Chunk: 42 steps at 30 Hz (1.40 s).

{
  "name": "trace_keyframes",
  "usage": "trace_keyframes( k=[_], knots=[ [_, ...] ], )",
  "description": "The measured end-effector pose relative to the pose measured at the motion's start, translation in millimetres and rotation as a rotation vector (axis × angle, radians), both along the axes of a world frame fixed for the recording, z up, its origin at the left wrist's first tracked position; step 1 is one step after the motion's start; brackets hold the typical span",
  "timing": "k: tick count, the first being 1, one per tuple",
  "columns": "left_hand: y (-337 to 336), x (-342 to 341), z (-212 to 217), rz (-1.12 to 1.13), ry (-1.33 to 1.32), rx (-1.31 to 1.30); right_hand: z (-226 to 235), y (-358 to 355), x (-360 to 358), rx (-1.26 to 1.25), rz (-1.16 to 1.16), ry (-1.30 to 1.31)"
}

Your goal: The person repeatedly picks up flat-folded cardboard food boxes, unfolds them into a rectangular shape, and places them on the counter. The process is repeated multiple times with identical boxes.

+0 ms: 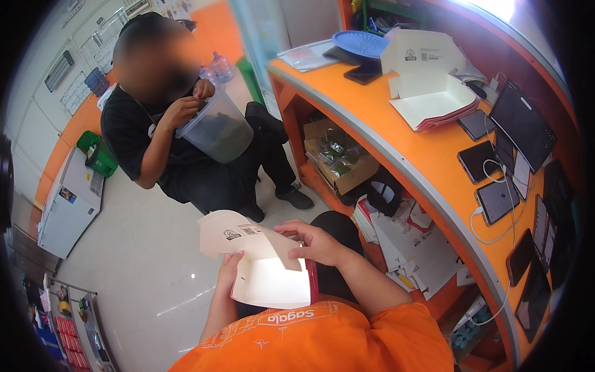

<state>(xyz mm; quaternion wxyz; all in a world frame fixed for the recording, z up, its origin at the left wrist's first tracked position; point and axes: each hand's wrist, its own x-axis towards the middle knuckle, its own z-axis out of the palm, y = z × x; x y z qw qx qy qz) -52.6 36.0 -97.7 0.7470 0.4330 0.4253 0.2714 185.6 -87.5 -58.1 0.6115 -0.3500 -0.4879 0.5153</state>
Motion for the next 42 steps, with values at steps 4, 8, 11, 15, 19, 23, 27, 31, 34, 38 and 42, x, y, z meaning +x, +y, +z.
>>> trace_keyframes(
  k=[4,8,11,15,19,23,27,31,34,38,42],
  knots=[
    [6.0,-4.4,-3.9,-0.129,0.096,0.062,13.6,2.4,-9.4,-0.167,-0.195,-0.249],
    [-7.0,4.3,-3.3,-0.037,0.004,0.315,1.3,10.6,-10.3,-0.317,-0.486,-0.303],
    [-3.8,5.1,-7.5,0.116,-0.451,0.32,-7.7,11.2,-9.0,-0.291,-0.544,-0.232],
    [-8.3,-1.3,26.2,0.118,-0.75,0.151,-17.2,9.3,-10.7,-0.272,-0.604,-0.136],
    [2.1,-11.0,11.8,0.103,-0.455,0.298,-19.9,8.6,-16.0,-0.246,-0.596,-0.038],
    [-13.1,6.4,39.2,0.08,-0.265,0.473,-18.3,6.4,-20.0,-0.2,-0.477,-0.029],
    [-4.7,-3.8,35.9,-0.017,-0.082,0.362,-7.5,1.8,-16.1,-0.208,-0.377,-0.222],
    [-8.9,2.8,31.7,0.033,-0.208,0.437,-2.4,0.6,-25.4,-0.112,-0.48,-0.118],
    [-13.3,1.5,26.3,0.046,-0.27,0.473,-8.2,-1.6,-17.7,-0.164,-0.427,-0.068],
    [-9.9,-12.6,25.4,0.002,-0.262,0.542,0.9,-2.2,-22.3,-0.156,-0.436,-0.181],
    [-18.5,1.7,73.8,0.176,-0.485,0.572,-5.9,5.5,-29.4,-0.106,-0.391,-0.398]
  ],
)
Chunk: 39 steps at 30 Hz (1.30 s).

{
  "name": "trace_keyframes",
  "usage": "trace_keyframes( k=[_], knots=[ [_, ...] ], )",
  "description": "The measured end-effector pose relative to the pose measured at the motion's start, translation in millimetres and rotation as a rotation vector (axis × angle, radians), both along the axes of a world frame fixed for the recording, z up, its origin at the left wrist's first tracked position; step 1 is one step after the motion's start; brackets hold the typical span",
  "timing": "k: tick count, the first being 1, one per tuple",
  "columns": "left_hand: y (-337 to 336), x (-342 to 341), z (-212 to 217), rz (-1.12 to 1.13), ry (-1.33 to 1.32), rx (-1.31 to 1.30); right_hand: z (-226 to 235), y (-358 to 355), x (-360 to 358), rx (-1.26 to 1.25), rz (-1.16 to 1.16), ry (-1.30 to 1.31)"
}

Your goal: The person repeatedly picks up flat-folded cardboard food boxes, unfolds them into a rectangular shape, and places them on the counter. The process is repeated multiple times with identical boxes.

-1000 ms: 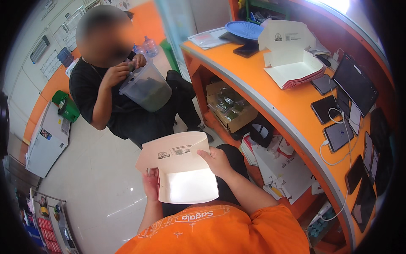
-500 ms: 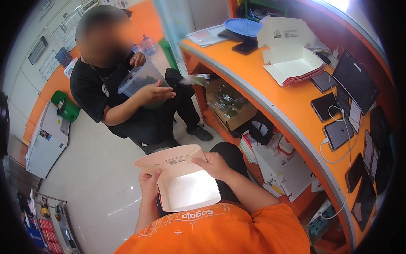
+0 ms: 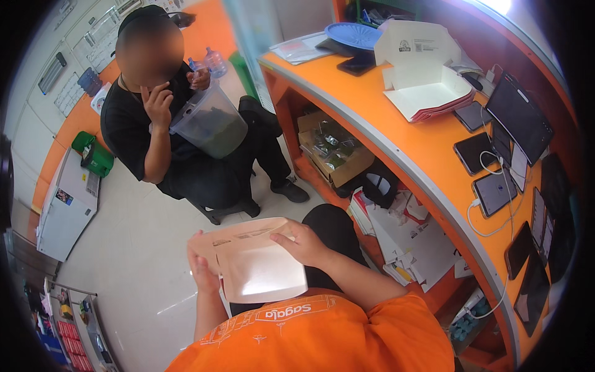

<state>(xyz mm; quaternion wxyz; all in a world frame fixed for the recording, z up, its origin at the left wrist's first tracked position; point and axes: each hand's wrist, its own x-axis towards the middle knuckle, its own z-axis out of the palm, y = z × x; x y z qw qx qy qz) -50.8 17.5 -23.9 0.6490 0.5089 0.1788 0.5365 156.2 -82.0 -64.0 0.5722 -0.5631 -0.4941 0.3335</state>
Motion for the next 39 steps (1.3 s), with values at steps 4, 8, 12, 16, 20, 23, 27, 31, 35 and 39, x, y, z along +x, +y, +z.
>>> trace_keyframes(
  k=[4,8,12,16,20,23,27,31,35,39],
  knots=[
    [23.9,-29.5,-17.4,0.177,0.476,0.163,-22.4,15.8,-20.4,-0.006,0.126,0.139],
    [35.3,-50.0,-32.0,0.339,0.807,0.24,-45.8,29.1,-32.0,0.02,0.199,0.203],
    [24.7,-55.5,-42.7,0.521,0.944,0.465,-39.8,45.7,-38.8,0.076,0.146,0.041],
    [27.9,-65.0,-55.9,0.523,0.961,0.747,-37.2,53.7,-35.6,0.151,0.103,-0.158],
    [27.0,-70.4,-66.4,0.476,0.918,0.715,-37.2,57.0,-28.4,0.126,0.18,-0.194],
    [27.5,-71.4,-72.3,0.422,0.942,0.649,-46.6,63.4,-22.3,0.146,0.127,-0.299],
    [29.8,-76.5,-74.0,0.363,0.884,0.499,-42.4,70.8,-18.9,0.231,0.142,-0.377],
    [39.2,-77.4,-65.9,0.317,0.823,0.376,-32.0,78.5,-18.9,0.32,0.136,-0.438],
    [50.5,-72.2,-54.7,0.234,0.804,0.336,-26.9,89.1,-14.9,0.167,0.28,0.127],
    [43.1,-58.6,-35.0,0.233,0.862,0.587,-19.1,83.9,-6.2,-0.31,0.406,0.276]
  ],
)
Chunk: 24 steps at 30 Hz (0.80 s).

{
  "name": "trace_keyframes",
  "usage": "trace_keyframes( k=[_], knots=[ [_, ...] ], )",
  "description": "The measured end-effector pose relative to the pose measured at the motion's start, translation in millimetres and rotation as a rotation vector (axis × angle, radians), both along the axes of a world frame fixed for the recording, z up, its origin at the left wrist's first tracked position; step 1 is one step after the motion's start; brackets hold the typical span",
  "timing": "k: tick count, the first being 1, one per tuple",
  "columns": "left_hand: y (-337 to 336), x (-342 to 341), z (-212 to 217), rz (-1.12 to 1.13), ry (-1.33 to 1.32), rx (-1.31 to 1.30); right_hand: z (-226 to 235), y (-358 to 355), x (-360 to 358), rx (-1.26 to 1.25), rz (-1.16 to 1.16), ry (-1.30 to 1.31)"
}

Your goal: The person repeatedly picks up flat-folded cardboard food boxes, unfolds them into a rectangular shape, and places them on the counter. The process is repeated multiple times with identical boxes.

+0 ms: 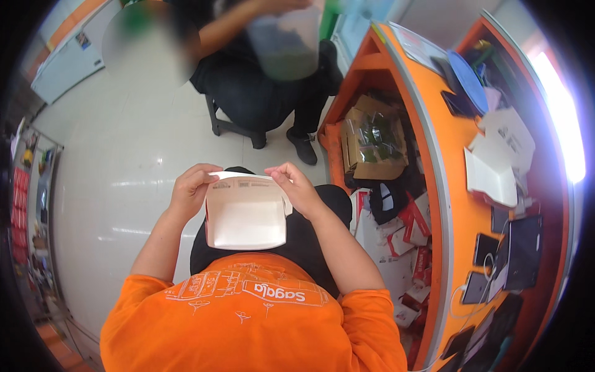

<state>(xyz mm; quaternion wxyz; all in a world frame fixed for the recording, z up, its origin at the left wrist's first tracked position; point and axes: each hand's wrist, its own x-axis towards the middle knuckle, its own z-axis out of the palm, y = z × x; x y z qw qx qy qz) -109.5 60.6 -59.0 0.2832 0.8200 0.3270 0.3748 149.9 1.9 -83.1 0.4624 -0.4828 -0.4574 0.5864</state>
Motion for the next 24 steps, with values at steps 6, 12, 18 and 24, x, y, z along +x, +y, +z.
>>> trace_keyframes(
  k=[6,12,18,24],
  knots=[
    [-0.5,-11.1,-2.7,-0.035,-0.066,-0.072,20.2,-7.1,0.3,0.141,0.139,-0.58],
    [3.3,-13.1,-4.2,-0.043,-0.001,-0.27,-1.5,-3.1,-12.6,0.154,-0.02,-0.687],
    [0.5,-1.5,34.9,0.008,0.527,-0.096,-5.1,4.5,-11.4,0.189,-0.011,-0.683],
    [22.0,9.4,26.7,-0.01,0.648,-0.229,8.1,5.5,-9.1,0.08,0.074,-0.685]
  ],
)
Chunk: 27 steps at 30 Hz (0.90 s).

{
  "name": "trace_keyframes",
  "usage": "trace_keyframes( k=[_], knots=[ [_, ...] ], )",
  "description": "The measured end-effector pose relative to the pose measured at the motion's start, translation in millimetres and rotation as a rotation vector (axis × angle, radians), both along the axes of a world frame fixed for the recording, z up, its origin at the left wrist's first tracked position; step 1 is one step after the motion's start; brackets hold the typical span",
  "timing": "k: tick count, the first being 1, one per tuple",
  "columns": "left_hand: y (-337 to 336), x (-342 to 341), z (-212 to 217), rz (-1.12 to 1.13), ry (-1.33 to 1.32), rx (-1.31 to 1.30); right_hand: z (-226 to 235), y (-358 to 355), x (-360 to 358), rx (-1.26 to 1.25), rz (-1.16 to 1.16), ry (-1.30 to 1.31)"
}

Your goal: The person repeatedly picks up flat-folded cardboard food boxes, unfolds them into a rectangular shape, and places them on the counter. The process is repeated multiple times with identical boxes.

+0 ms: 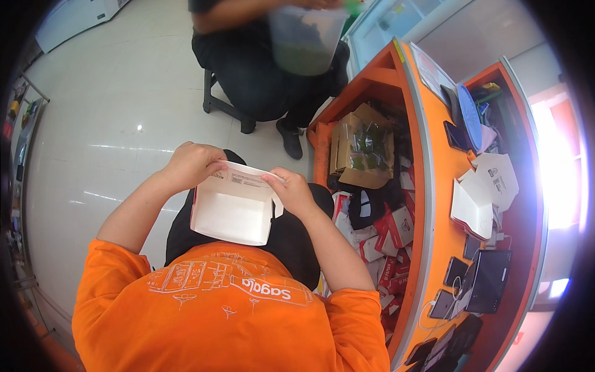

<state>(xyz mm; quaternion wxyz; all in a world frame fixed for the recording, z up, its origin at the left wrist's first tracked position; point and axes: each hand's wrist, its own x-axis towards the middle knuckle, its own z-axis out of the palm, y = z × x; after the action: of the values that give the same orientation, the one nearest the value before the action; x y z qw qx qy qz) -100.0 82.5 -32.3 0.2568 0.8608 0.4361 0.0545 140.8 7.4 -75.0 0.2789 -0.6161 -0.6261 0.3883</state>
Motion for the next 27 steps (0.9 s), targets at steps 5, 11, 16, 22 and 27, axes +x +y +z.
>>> trace_keyframes(
  k=[5,11,16,22,27],
  knots=[
    [-8.3,7.5,-12.2,-0.102,-0.078,0.142,9.2,7.6,-8.0,0.297,0.222,-0.342],
    [-8.1,13.3,-4.1,-0.065,-0.117,0.049,7.8,18.6,-27.6,0.371,0.302,-0.415],
    [0.9,-11.6,-33.8,0.072,-0.344,-0.165,17.2,18.2,-19.3,0.143,0.256,-0.338],
    [8.9,-25.5,-20.9,0.294,-0.229,-0.345,-12.4,4.3,22.4,-0.006,-0.016,-0.036],
    [10.7,-35.4,-33.4,0.215,-0.287,-0.07,-35.0,-23.8,10.4,-0.053,-0.069,0.119]
  ],
)
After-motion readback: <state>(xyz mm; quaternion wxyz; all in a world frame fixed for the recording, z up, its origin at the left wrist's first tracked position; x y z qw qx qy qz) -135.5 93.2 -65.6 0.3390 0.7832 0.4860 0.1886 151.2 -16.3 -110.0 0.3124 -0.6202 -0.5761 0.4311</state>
